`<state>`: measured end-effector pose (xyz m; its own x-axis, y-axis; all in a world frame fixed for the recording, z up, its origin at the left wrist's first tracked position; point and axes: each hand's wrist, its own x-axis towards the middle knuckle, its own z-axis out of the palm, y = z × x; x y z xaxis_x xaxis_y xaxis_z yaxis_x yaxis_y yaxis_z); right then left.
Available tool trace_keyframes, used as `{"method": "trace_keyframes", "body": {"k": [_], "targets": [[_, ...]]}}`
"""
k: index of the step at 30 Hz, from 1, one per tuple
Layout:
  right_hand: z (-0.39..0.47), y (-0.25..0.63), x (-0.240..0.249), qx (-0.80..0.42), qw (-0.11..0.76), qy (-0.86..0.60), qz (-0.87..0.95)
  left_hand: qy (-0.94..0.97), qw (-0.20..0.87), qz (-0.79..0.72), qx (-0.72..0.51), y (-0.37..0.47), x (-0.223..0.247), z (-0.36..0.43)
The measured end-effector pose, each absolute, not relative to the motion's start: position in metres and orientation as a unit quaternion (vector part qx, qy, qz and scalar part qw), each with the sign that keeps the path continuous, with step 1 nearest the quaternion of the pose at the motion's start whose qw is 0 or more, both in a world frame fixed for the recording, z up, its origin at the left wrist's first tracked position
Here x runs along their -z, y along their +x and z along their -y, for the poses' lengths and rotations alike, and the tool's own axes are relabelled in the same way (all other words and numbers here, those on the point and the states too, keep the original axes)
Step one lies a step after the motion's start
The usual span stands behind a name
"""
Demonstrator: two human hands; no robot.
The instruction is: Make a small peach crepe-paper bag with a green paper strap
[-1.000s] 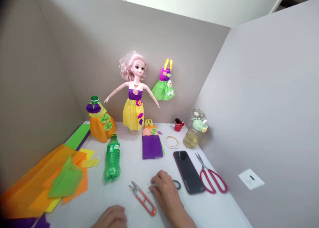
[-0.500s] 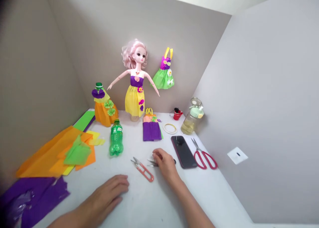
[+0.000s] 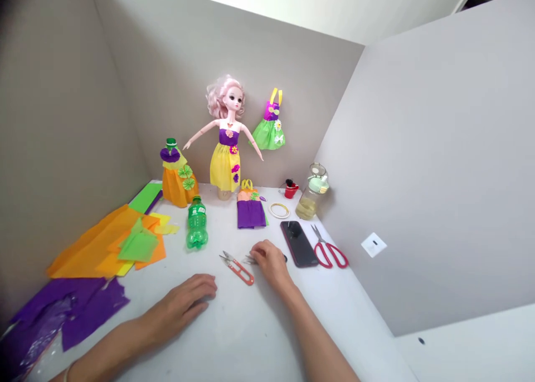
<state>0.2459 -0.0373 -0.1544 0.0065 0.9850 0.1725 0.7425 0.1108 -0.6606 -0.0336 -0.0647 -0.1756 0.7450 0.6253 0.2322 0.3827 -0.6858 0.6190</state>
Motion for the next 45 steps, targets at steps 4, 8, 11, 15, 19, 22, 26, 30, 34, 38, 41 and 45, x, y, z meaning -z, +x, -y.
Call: {"method": "trace_keyframes", "body": {"k": [4, 8, 11, 15, 19, 22, 26, 30, 34, 38, 41, 45], "targets": [[0.057, 0.234, 0.132, -0.226, 0.306, -0.606, 0.699, 0.884, 0.291, -0.290, -0.225, -0.035, 0.178, 0.065], [0.096, 0.210, 0.124, -0.257, 0.238, -0.512, 0.784, 0.877, 0.296, -0.287, -0.247, -0.031, 0.173, 0.066], [0.116, 0.192, 0.145, -0.167, 0.178, -0.440, 0.864, 0.877, 0.292, -0.287, -0.250, -0.029, 0.169, 0.066], [0.120, 0.178, 0.182, 0.033, 0.183, -0.432, 0.883, 0.879, 0.291, -0.288, -0.246, -0.029, 0.168, 0.065], [0.117, 0.173, 0.188, 0.076, 0.173, -0.436, 0.880, 0.880, 0.292, -0.289, -0.240, -0.030, 0.171, 0.062], [0.119, 0.181, 0.177, -0.022, 0.210, -0.469, 0.858, 0.880, 0.284, -0.298, -0.236, -0.032, 0.177, 0.062], [0.135, 0.214, 0.155, -0.254, 0.331, -0.554, 0.721, 0.895, 0.228, -0.322, -0.206, -0.026, 0.193, 0.073], [0.172, 0.266, 0.141, -0.335, 0.415, -0.618, 0.577, 0.935, 0.236, -0.255, -0.076, -0.007, 0.198, 0.094], [0.218, 0.315, 0.138, -0.321, 0.440, -0.686, 0.483, 0.938, 0.280, -0.203, -0.023, 0.021, 0.186, 0.109], [0.245, 0.345, 0.141, -0.305, 0.422, -0.726, 0.449, 0.938, 0.315, -0.144, -0.014, 0.070, 0.181, 0.112], [0.245, 0.348, 0.139, -0.304, 0.424, -0.726, 0.448, 0.941, 0.329, -0.066, -0.047, 0.116, 0.175, 0.105], [0.245, 0.344, 0.131, -0.350, 0.440, -0.700, 0.441, 0.935, 0.332, -0.086, -0.085, 0.136, 0.146, 0.080]]}}
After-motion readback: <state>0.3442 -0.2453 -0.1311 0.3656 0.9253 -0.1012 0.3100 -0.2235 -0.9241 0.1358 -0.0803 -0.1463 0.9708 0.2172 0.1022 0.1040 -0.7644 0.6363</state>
